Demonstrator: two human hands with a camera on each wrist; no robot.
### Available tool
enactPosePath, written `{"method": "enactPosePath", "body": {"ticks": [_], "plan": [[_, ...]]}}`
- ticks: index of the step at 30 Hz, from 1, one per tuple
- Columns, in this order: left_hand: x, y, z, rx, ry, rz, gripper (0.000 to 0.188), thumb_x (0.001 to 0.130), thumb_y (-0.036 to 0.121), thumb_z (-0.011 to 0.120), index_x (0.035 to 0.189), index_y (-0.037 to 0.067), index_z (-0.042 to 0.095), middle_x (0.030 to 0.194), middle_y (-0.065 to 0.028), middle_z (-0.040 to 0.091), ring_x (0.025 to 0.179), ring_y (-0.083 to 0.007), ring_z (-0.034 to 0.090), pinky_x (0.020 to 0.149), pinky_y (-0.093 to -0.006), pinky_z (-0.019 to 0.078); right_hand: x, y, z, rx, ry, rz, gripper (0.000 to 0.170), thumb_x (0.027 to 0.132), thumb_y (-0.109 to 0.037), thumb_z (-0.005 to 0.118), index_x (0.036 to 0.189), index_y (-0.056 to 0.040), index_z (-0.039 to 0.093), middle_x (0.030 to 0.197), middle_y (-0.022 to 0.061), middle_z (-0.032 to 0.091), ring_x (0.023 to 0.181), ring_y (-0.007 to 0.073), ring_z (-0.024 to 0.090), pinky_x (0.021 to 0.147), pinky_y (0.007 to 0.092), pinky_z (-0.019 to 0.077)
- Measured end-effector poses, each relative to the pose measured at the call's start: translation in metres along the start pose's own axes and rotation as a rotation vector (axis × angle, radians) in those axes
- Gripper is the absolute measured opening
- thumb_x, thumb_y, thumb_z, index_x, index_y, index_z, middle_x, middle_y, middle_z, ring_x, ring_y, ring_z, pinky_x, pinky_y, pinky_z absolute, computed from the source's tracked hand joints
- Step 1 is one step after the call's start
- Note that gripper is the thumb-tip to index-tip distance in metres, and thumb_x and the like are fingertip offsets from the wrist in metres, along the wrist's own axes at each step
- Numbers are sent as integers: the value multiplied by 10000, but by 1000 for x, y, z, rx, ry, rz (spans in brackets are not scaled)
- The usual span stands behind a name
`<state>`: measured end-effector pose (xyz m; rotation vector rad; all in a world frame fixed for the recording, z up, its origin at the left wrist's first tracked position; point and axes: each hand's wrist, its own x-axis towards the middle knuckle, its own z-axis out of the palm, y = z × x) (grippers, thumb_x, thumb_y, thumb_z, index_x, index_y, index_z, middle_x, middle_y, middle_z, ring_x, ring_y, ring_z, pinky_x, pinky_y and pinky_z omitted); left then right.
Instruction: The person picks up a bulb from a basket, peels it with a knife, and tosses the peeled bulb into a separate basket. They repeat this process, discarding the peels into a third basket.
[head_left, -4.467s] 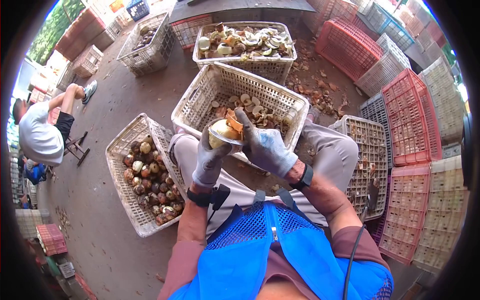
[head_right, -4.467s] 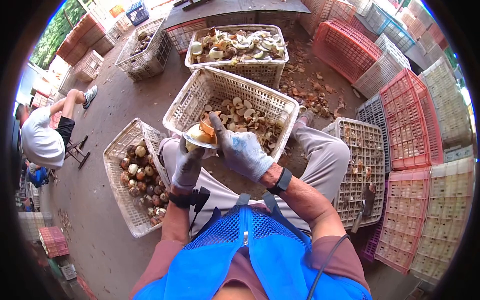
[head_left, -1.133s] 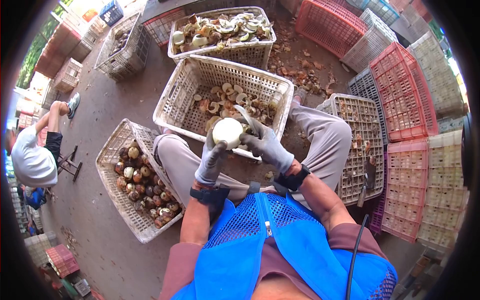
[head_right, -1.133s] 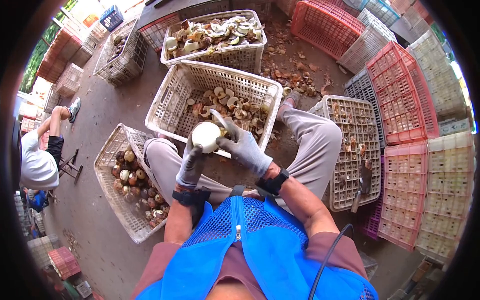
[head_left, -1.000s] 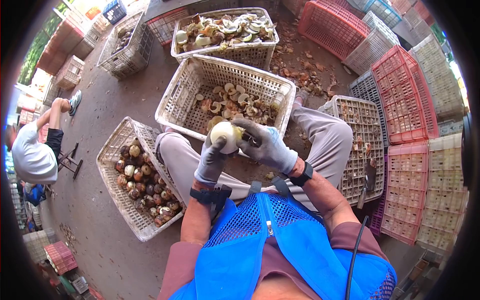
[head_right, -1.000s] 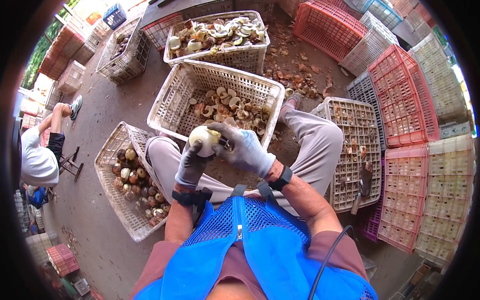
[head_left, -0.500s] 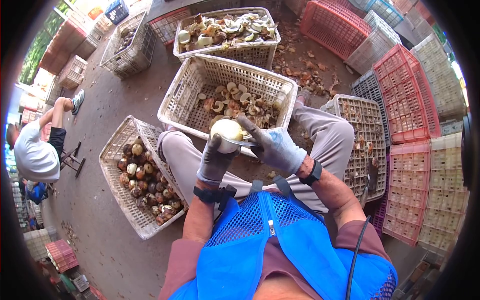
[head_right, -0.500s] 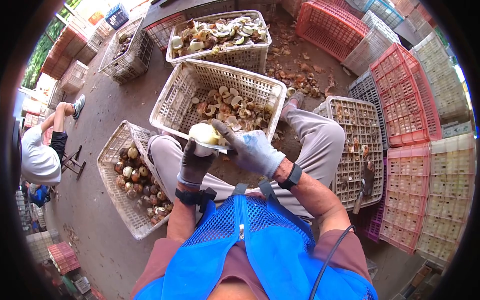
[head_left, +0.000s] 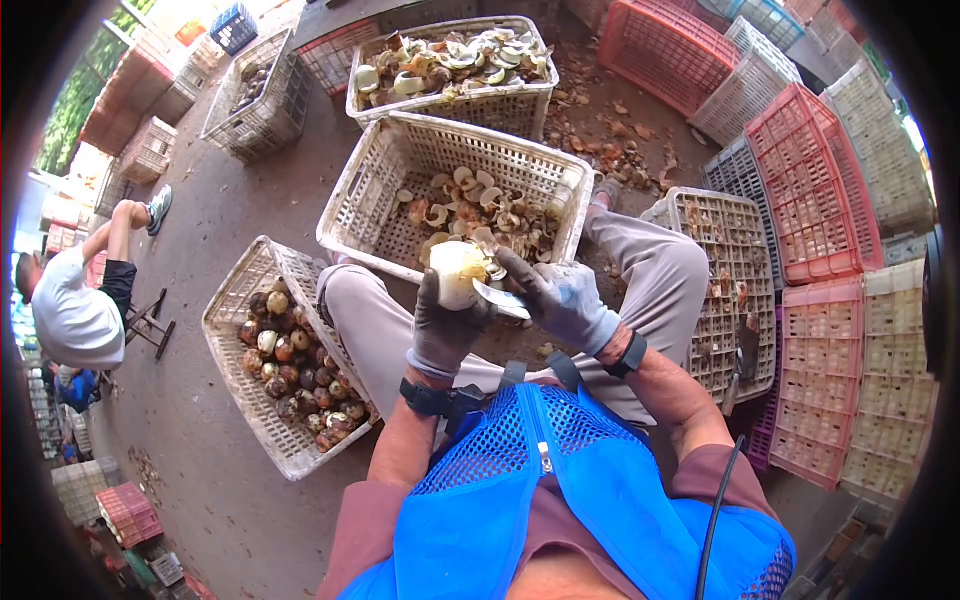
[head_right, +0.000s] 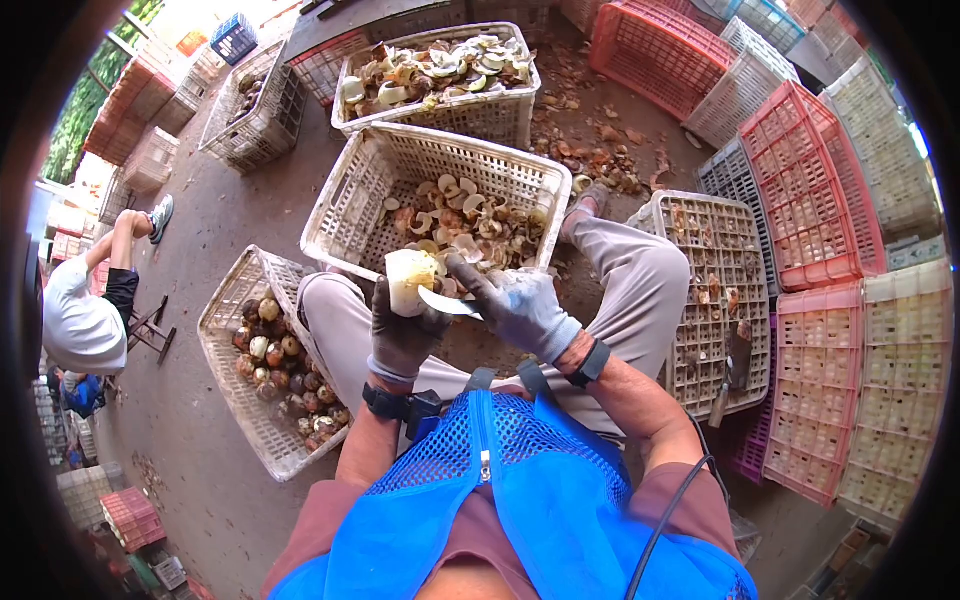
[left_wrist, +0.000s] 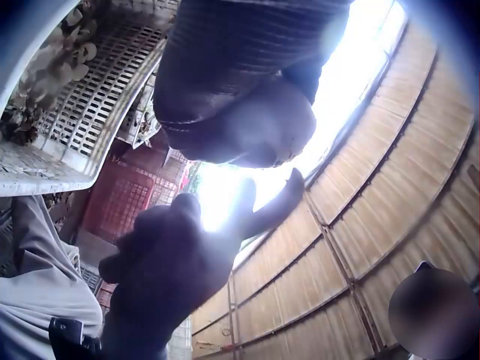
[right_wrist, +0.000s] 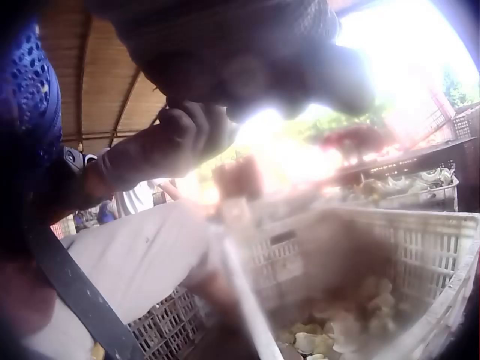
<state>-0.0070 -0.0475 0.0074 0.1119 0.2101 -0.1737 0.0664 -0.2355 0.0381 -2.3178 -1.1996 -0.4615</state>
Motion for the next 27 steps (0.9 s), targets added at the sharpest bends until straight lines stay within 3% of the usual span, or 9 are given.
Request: {"method": "enactPosePath", "body": {"ticks": [6, 10, 13, 15, 16, 21, 24, 25, 27], "plan": [[2, -4, -6, -18, -11, -4, 544, 889, 381, 658, 1326, 107, 487, 1225, -82, 599, 1095, -230, 606, 892, -387, 542, -3, -1, 11, -150, 34, 20, 578, 843, -275, 653, 1395, -216, 492, 614, 30, 517, 490, 186, 557, 449, 357, 431], [2, -3, -9, 26, -10, -35, 556, 870, 342, 688, 1316, 81, 484, 1218, -102, 595, 1084, -245, 601, 917, -401, 520, 6, -9, 22, 307, -92, 240, 505, 859, -116, 566, 1358, -156, 498, 792, 176, 651, 661, 338, 653, 563, 437, 510], [2, 4, -11, 53, 87, 27, 574, 858, 335, 702, 1309, 59, 479, 1212, -120, 591, 1065, -254, 601, 907, -405, 512, 14, -8, 17, 383, -243, 322, 444, 870, -116, 560, 1312, -145, 525, 785, 201, 649, 667, 349, 653, 562, 433, 512], [3, 9, -18, 45, 75, -20, 574, 856, 342, 702, 1302, 54, 484, 1210, -120, 593, 1065, -258, 602, 899, -400, 514, 25, 2, 14, 954, -529, 790, 382, 877, -121, 523, 1257, -123, 564, 745, 191, 639, 644, 316, 659, 584, 403, 500], [5, 12, -22, 43, 65, -44, 574, 855, 346, 703, 1298, 51, 487, 1209, -119, 593, 1064, -260, 602, 894, -398, 515, 29, 4, 8, 1014, -573, 814, 389, 864, -116, 527, 1251, -115, 568, 749, 188, 640, 649, 306, 659, 596, 391, 500], [14, 18, -61, 110, 109, -62, 642, 811, 385, 708, 1329, 83, 478, 1260, -121, 566, 1138, -300, 555, 925, -452, 488, 7, 19, 30, 661, -317, 448, 451, 814, -151, 598, 1262, -109, 563, 974, 256, 655, 929, 400, 650, 779, 442, 524], [12, 16, -41, 241, 48, -85, 671, 802, 349, 718, 1363, 95, 451, 1280, -111, 558, 1131, -269, 565, 919, -443, 497, 15, 7, 9, 944, -385, 558, 439, 850, -261, 676, 1220, -50, 570, 990, 170, 691, 945, 298, 668, 827, 367, 505], [9, 21, -36, 250, 16, -153, 710, 789, 328, 730, 1383, 87, 423, 1293, -111, 544, 1114, -266, 570, 936, -440, 494, 12, 3, 13, 1155, -311, 611, 397, 867, -242, 675, 1201, -46, 589, 873, 44, 680, 746, 146, 632, 673, 292, 507], [4, 22, -18, 358, -7, -156, 755, 777, 309, 735, 1406, 78, 389, 1305, -113, 529, 1103, -261, 573, 933, -419, 502, 14, 4, 5, 1404, -359, 747, 351, 878, -233, 675, 1179, -64, 612, 786, -50, 598, 608, 26, 494, 520, 201, 416]]}}
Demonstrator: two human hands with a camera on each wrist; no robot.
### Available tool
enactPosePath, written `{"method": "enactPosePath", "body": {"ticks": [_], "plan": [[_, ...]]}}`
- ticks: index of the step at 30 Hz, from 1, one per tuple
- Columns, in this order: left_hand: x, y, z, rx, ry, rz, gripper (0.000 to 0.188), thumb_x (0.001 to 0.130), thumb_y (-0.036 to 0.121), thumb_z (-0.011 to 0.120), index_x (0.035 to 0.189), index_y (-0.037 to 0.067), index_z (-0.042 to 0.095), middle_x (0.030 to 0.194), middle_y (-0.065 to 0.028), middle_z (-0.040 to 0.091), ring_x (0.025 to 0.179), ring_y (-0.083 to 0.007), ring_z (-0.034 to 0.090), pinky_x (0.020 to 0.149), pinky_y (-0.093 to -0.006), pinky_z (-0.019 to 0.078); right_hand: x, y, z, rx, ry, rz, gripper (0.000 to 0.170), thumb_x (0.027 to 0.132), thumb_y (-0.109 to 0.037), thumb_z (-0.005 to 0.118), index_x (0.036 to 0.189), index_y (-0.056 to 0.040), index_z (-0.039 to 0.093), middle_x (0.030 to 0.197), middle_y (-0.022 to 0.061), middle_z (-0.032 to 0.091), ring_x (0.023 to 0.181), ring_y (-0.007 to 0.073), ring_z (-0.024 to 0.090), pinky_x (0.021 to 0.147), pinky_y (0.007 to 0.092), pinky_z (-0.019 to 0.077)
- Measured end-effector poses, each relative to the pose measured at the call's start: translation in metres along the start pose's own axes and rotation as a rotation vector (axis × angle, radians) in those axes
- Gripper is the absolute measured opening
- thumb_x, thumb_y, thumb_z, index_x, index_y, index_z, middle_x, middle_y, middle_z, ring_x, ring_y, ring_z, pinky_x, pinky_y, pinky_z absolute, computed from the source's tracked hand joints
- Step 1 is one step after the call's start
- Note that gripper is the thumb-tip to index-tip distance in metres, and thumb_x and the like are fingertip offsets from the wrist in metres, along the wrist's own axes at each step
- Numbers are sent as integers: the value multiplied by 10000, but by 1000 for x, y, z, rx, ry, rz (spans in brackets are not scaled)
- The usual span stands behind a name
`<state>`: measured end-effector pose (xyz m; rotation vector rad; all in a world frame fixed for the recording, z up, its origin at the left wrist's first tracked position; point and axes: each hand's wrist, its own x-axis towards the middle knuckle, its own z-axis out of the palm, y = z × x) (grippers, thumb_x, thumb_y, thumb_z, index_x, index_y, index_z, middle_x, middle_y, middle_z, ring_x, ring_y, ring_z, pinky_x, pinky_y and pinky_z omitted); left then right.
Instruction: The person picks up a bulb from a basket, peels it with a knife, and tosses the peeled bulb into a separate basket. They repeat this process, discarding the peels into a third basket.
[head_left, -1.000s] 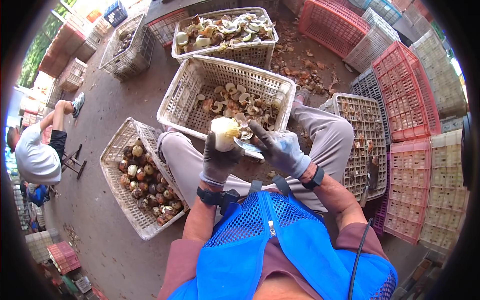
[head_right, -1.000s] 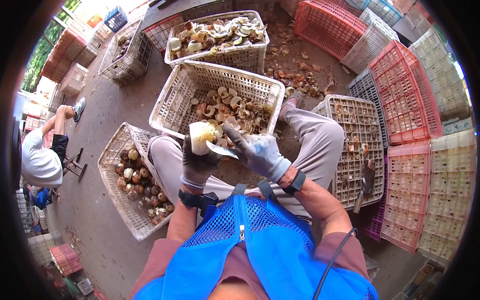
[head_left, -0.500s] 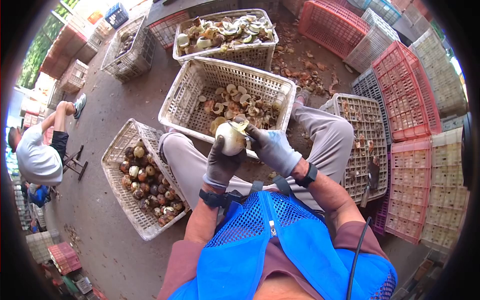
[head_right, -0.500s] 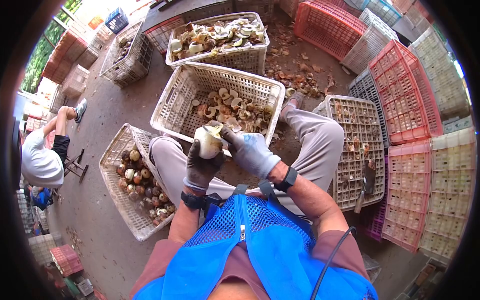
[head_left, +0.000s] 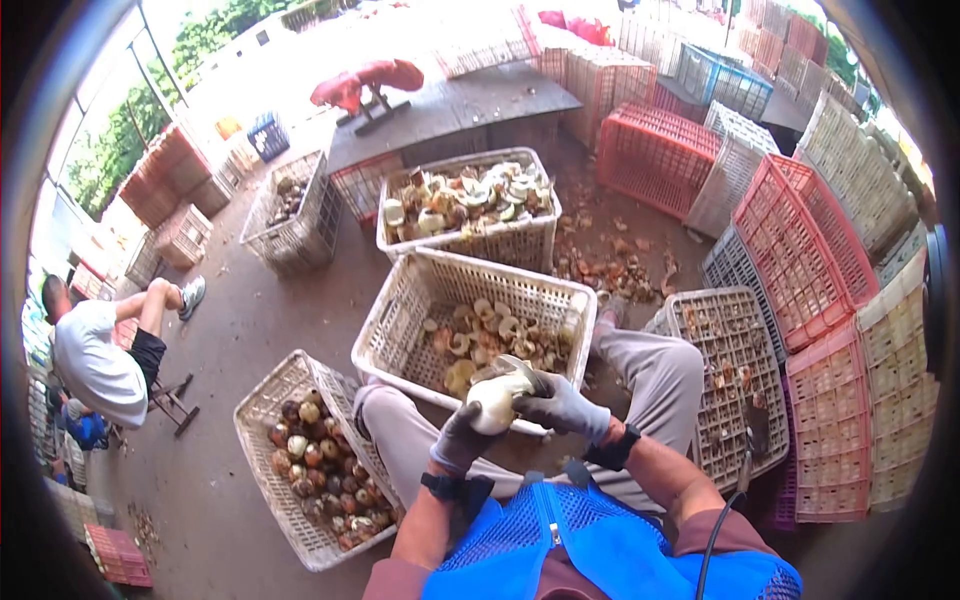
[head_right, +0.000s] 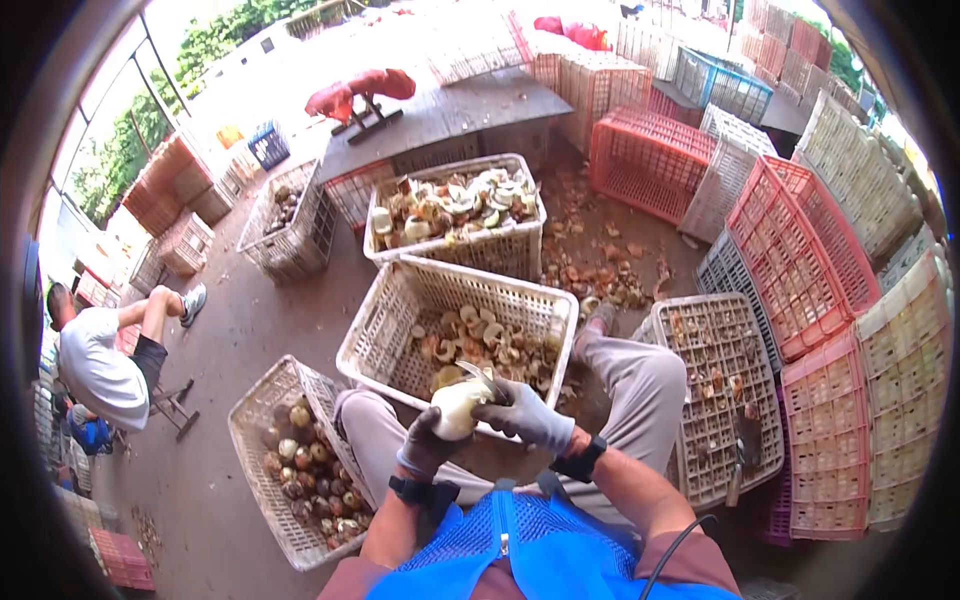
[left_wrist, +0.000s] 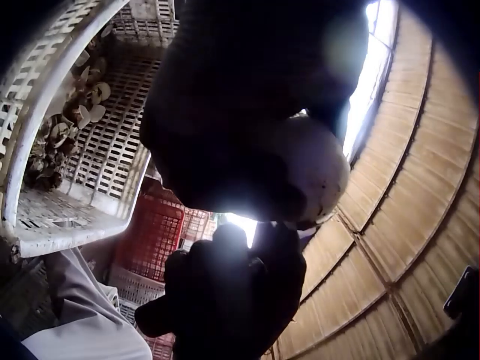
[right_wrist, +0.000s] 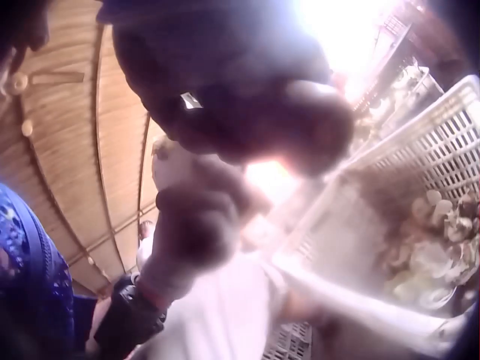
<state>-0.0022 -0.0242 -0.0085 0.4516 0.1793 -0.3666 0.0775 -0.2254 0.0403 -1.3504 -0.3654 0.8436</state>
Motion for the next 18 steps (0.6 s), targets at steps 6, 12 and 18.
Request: {"method": "enactPosePath", "body": {"ticks": [6, 12, 18], "plan": [[1, 8, 27, 227, 21, 142, 807, 786, 299, 746, 1445, 106, 320, 1319, -127, 494, 1140, -257, 557, 955, -400, 497, 11, 18, 18, 270, 312, -106, 240, 890, -175, 661, 1074, -23, 630, 741, -19, 606, 569, 43, 503, 479, 195, 390], [-7, 4, 40, 468, 63, 302, 736, 804, 455, 738, 1329, 47, 423, 1160, -88, 565, 998, -203, 614, 803, -305, 547, -1, 16, 30, -754, 509, -688, 434, 749, -116, 695, 1150, 6, 582, 740, 192, 640, 669, 369, 644, 574, 413, 513], [-8, 11, 50, 655, 157, 295, 692, 722, 267, 764, 1288, 6, 464, 1121, -109, 579, 1000, -192, 606, 839, -314, 539, 1, 5, 22, -1183, 607, -787, 275, 756, -204, 694, 941, -22, 604, 594, 112, 559, 530, 305, 590, 497, 412, 461]]}}
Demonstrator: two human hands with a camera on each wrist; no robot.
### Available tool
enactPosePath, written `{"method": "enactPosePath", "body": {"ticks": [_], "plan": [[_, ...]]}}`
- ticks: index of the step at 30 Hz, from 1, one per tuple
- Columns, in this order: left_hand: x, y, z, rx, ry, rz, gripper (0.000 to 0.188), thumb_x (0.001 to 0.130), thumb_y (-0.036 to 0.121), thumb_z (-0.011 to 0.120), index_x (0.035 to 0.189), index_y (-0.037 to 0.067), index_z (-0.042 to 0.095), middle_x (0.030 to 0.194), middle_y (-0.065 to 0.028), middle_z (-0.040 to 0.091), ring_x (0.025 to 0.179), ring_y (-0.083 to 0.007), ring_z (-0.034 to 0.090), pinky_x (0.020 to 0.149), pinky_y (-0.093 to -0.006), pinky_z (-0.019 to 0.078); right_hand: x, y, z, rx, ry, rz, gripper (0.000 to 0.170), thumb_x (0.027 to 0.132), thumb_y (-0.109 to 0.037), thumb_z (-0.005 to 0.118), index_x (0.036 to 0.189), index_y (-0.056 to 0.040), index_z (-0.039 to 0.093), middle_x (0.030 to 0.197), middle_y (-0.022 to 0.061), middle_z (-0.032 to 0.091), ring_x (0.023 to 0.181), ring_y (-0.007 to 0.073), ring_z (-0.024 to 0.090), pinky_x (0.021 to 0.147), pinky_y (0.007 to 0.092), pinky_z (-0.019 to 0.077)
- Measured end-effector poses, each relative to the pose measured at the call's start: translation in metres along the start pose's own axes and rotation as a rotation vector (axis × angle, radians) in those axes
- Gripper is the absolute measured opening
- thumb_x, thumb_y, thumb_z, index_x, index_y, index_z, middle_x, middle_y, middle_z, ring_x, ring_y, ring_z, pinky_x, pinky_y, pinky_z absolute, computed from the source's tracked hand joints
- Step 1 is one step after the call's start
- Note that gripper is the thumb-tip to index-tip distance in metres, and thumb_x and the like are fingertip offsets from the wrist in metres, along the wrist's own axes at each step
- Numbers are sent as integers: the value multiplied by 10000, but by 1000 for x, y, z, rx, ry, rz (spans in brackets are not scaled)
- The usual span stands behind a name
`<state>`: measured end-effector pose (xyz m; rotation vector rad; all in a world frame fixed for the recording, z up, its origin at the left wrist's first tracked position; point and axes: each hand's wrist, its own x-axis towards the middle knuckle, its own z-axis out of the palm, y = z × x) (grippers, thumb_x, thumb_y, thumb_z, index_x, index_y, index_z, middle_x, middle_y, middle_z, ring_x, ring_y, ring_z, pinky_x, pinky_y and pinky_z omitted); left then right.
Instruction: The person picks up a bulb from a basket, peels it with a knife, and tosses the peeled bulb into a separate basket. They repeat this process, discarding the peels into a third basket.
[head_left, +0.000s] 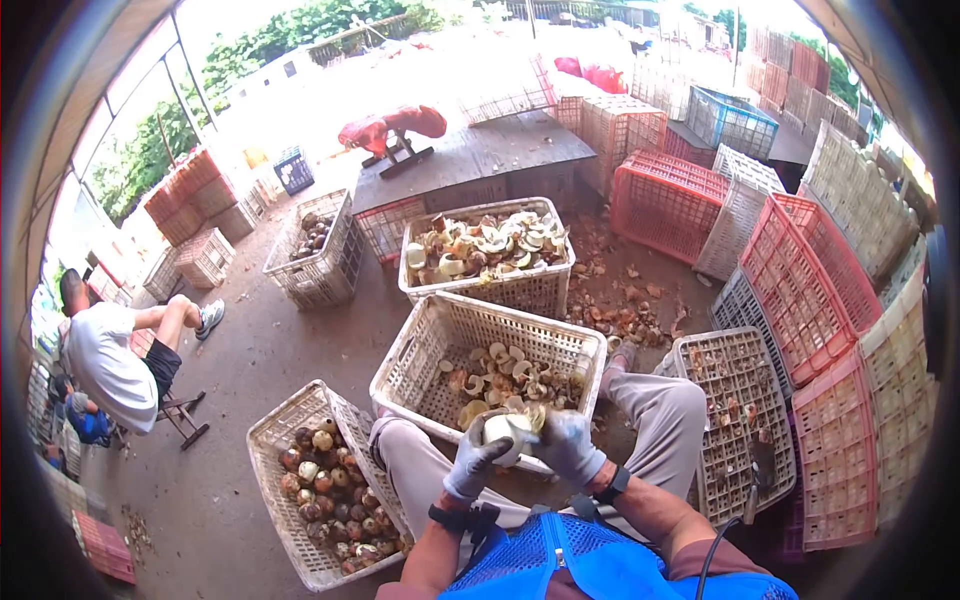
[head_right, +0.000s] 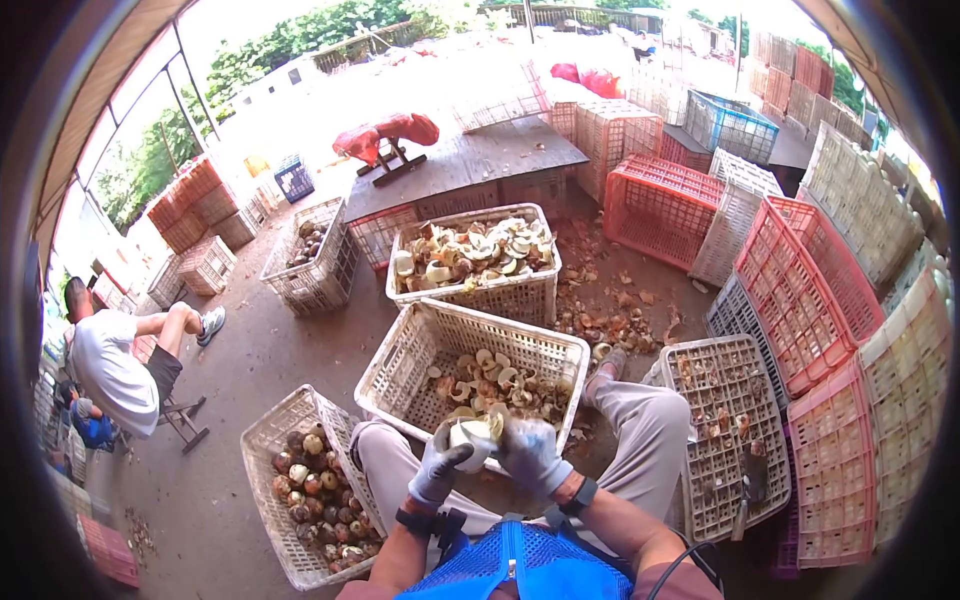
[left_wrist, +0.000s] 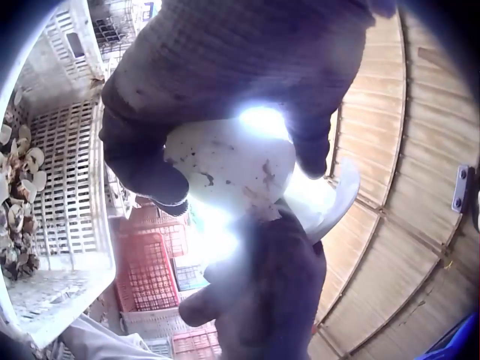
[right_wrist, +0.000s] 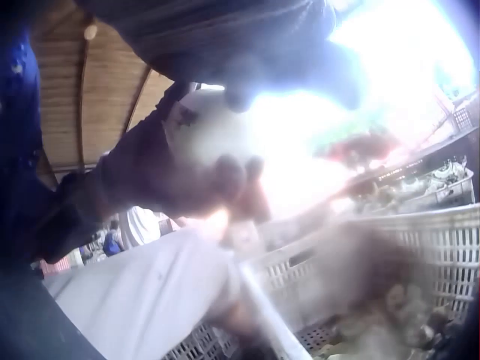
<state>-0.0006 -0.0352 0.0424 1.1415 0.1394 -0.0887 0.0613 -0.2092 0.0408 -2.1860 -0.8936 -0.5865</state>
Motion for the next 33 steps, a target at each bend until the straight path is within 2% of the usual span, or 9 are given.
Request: {"method": "enactPosePath", "body": {"ticks": [7, 12, 14, 16, 18, 21, 28, 31, 33], "plan": [[21, 0, -13, -93, -105, -9, 752, 754, 281, 735, 1367, -9, 410, 1215, -97, 569, 1099, -198, 577, 934, -318, 479, 33, 24, 22, -12, -9, 93, 220, 772, -220, 684, 845, -52, 563, 630, 134, 591, 560, 336, 605, 507, 450, 462], [31, -27, -26, -67, -138, 102, 1040, 681, 330, 780, 1502, 41, 211, 1346, -113, 465, 1178, -226, 517, 976, -350, 456, 47, 40, 37, 98, -118, 292, 231, 767, -119, 694, 946, -9, 598, 710, 195, 639, 676, 383, 639, 576, 438, 495], [33, -25, -19, -209, -30, 92, 998, 692, 334, 780, 1481, 45, 243, 1331, -115, 479, 1176, -232, 526, 953, -362, 481, 50, 23, 22, 126, -62, 200, 272, 734, -108, 709, 968, -9, 613, 730, 185, 646, 685, 361, 652, 592, 421, 505], [40, -35, -34, -415, -59, -45, 741, 784, 324, 726, 1393, 87, 376, 1298, -107, 508, 1146, -234, 550, 846, -359, 539, 48, 2, 3, 99, -51, 89, 278, 718, -101, 714, 963, -10, 620, 736, 179, 648, 683, 354, 654, 595, 412, 507], [39, -46, -34, -735, -38, -91, 652, 828, 311, 684, 1386, 121, 406, 1295, -105, 516, 1144, -238, 551, 878, -370, 527, 49, -3, 0, 145, 57, -23, 332, 716, -120, 720, 1004, 0, 608, 668, 141, 623, 616, 310, 651, 542, 406, 505], [33, -43, -28, -768, -40, -91, 606, 842, 299, 663, 1376, 139, 426, 1280, -101, 526, 1145, -244, 550, 920, -388, 508, 55, -10, -14, 155, 81, -40, 286, 734, -116, 710, 973, 2, 607, 661, 143, 616, 605, 305, 648, 537, 397, 504], [33, -53, -40, -615, -89, -33, 767, 787, 239, 706, 1438, 56, 345, 1331, -155, 504, 1216, -308, 521, 1028, -470, 447, 73, 60, 27, 206, 171, 423, 201, 794, -119, 680, 962, -40, 604, 675, 172, 635, 629, 357, 643, 542, 407, 497], [35, -36, -26, -472, -125, 50, 883, 722, 234, 750, 1464, 56, 306, 1354, -138, 474, 1209, -288, 519, 1036, -424, 432, 65, 96, 62, 117, 282, 331, 143, 821, -98, 664, 943, -33, 625, 651, 130, 632, 567, 286, 630, 521, 367, 471], [37, -32, -29, -121, -46, 110, 944, 684, 241, 766, 1475, 51, 287, 1356, -126, 462, 1208, -266, 512, 1036, -392, 418, 70, 90, 55, 79, 328, 292, 206, 803, -122, 682, 982, -42, 619, 674, 161, 637, 621, 351, 636, 538, 404, 487]]}}
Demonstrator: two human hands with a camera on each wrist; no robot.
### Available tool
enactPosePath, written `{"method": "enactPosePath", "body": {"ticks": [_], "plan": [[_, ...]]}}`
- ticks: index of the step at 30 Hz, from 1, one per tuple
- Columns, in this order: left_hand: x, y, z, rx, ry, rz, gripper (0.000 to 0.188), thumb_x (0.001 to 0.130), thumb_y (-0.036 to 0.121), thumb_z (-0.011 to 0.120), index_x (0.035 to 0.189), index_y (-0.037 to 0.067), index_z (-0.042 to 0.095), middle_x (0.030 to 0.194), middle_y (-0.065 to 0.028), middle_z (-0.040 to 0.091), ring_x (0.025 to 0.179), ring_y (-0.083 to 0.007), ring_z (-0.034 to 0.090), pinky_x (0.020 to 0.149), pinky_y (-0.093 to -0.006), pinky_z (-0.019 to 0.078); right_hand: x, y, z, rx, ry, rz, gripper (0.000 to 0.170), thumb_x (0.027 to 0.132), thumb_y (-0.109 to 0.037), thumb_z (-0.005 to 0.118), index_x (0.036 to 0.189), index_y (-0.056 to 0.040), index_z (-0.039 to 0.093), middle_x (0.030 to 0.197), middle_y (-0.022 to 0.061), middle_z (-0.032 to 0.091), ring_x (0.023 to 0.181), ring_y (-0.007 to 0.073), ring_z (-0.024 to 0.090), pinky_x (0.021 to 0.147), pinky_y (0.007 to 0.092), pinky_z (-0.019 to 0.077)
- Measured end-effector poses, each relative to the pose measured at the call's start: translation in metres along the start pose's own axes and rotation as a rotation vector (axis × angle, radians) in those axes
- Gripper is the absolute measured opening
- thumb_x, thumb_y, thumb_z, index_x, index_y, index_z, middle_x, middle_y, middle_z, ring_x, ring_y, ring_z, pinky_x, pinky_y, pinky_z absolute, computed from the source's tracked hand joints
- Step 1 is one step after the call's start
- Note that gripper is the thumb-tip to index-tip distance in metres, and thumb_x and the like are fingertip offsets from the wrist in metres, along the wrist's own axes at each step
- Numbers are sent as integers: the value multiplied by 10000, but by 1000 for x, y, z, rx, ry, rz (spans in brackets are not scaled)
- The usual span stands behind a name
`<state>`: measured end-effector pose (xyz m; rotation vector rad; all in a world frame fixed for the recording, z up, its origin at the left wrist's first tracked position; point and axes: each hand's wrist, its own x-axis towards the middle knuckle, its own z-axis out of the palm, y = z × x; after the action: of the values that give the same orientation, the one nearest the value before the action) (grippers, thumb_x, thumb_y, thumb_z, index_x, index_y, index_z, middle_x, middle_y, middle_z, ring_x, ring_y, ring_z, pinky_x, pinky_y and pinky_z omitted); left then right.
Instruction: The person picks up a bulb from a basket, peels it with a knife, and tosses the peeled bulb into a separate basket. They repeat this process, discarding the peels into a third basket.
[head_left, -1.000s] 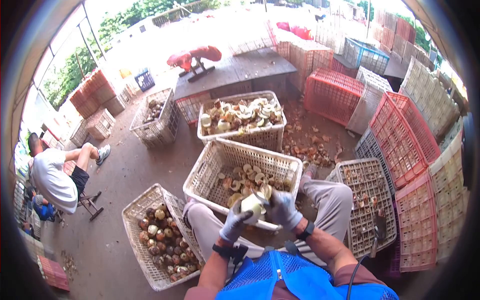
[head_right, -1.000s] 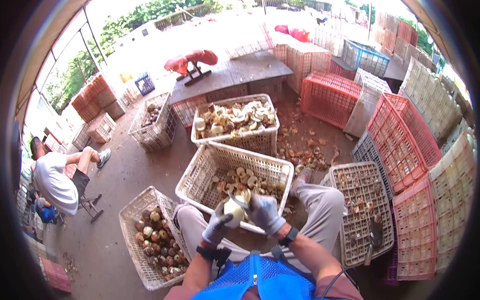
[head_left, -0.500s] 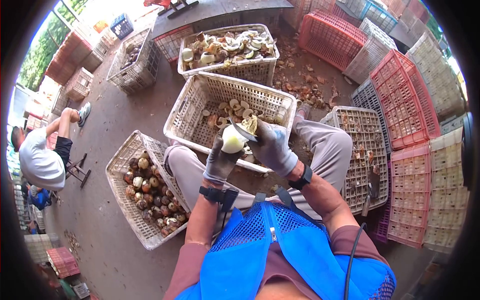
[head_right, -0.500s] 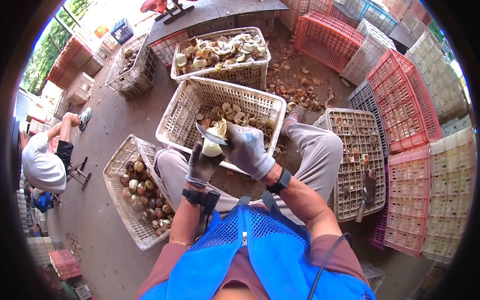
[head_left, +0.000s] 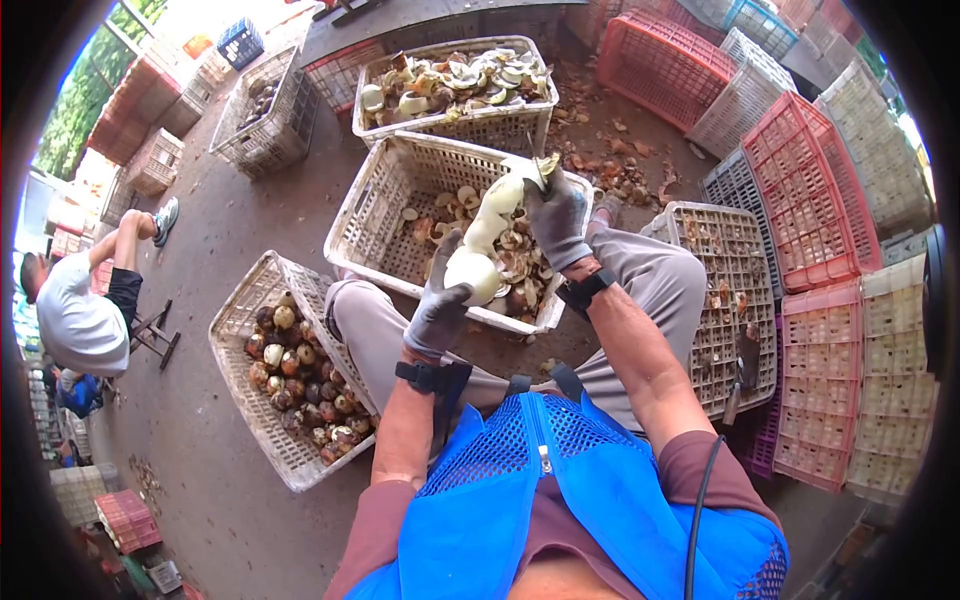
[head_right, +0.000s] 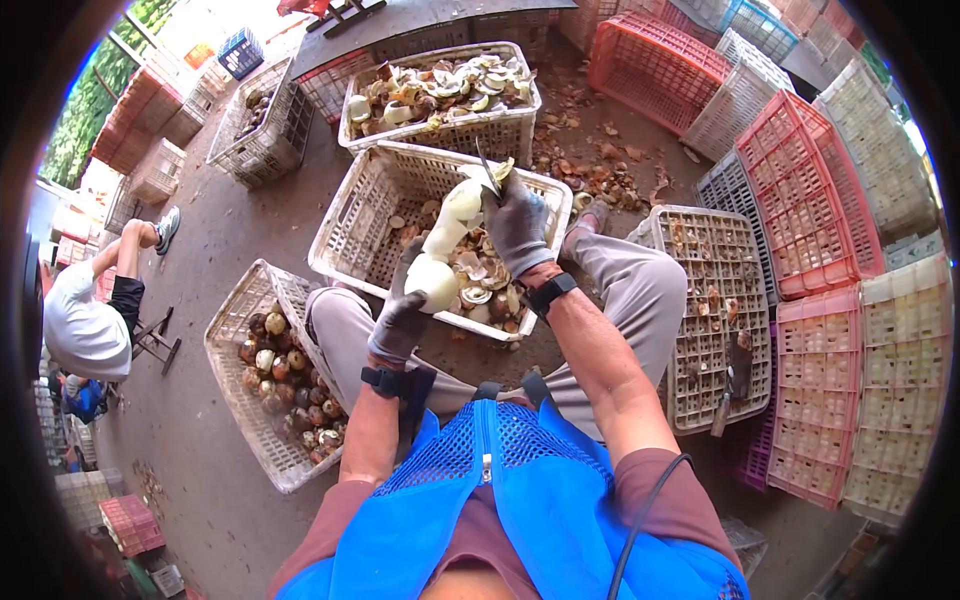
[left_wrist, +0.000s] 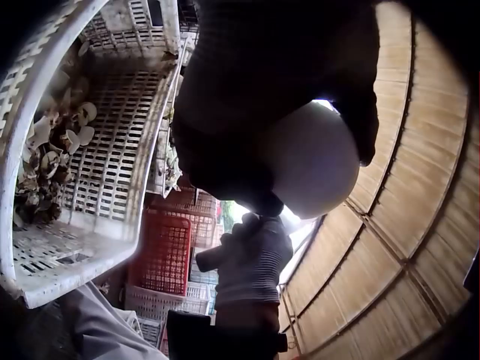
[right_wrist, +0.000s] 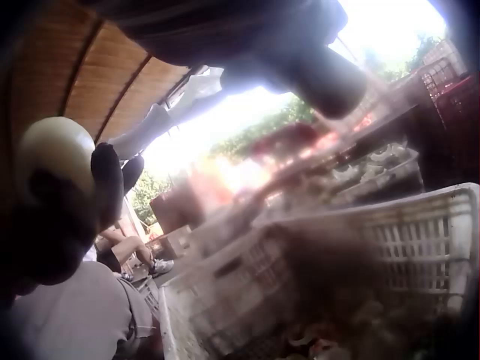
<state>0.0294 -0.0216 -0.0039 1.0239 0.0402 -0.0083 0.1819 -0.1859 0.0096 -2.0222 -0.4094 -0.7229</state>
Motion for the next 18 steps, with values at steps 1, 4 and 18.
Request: {"method": "enactPosePath", "body": {"ticks": [1, 4, 18], "plan": [[1, 1, -1, 176, 29, 23, 975, 665, 245, 774, 1481, 49, 278, 1357, -120, 455, 1207, -254, 508, 1037, -376, 412, 4, -10, -7, -14, 21, -21, 238, 794, -135, 691, 1002, -47, 616, 686, 176, 640, 649, 384, 639, 547, 423, 495], [-3, 14, 11, 168, 53, -23, 1015, 610, 257, 784, 1473, 36, 296, 1347, -107, 460, 1206, -238, 495, 1034, -364, 401, 14, -33, -20, 167, 54, 36, 287, 796, -73, 663, 1077, -44, 613, 730, 162, 656, 660, 332, 660, 572, 377, 510], [-19, 24, 7, 97, 106, 123, 1176, 634, 178, 862, 1540, 136, 113, 1467, -166, 363, 1311, -260, 411, 1060, -398, 405, -8, -48, -49, 244, -774, 461, 620, 878, -385, 655, 1377, -69, 467, 935, 137, 699, 761, 190, 666, 688, 332, 523]]}}
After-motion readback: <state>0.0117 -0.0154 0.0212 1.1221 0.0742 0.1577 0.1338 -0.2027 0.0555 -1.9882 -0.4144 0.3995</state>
